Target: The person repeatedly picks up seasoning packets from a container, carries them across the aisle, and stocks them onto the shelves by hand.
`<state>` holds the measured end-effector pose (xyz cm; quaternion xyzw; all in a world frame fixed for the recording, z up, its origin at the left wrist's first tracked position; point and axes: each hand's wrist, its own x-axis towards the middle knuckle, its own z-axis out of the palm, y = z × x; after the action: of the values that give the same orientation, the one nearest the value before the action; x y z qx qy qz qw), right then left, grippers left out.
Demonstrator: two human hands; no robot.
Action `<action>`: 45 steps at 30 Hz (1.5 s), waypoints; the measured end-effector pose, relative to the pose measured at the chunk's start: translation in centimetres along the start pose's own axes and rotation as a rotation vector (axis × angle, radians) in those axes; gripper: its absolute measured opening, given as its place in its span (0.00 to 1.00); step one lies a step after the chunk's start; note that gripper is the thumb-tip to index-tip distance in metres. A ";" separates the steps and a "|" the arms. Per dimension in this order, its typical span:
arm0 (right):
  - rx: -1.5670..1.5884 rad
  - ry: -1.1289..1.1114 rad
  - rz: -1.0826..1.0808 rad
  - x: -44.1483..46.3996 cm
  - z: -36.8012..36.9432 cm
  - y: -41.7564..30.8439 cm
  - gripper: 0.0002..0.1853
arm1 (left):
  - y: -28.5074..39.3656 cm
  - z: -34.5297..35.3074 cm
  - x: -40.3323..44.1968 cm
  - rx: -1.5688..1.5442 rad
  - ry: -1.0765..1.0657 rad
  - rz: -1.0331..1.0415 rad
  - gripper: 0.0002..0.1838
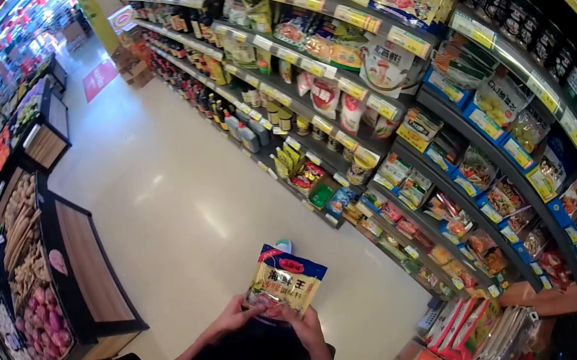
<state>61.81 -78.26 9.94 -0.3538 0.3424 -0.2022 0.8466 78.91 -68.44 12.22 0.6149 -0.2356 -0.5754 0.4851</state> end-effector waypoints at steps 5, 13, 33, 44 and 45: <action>-0.386 0.022 0.013 3.7 0.9 -4.9 0.20 | 3.9 -2.8 7.6 -0.055 -0.106 0.044 0.13; -0.407 0.136 -0.391 15.0 4.1 -13.6 0.22 | 16.4 -8.4 18.2 0.228 -0.440 0.201 0.22; -0.686 0.670 -0.991 21.9 9.4 -38.6 0.22 | 42.1 -1.9 32.9 0.499 -0.502 0.977 0.29; -1.394 1.273 -0.964 26.9 6.4 -55.2 0.35 | 57.1 4.7 43.5 1.027 0.023 1.353 0.27; -1.367 1.259 -0.908 26.7 6.9 -55.4 0.36 | 57.1 4.9 43.4 1.038 0.043 1.354 0.27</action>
<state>79.54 -127.69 42.71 -0.6850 0.5994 -0.4136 -0.0237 99.49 -130.66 41.59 0.4966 -0.7770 0.0313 0.3856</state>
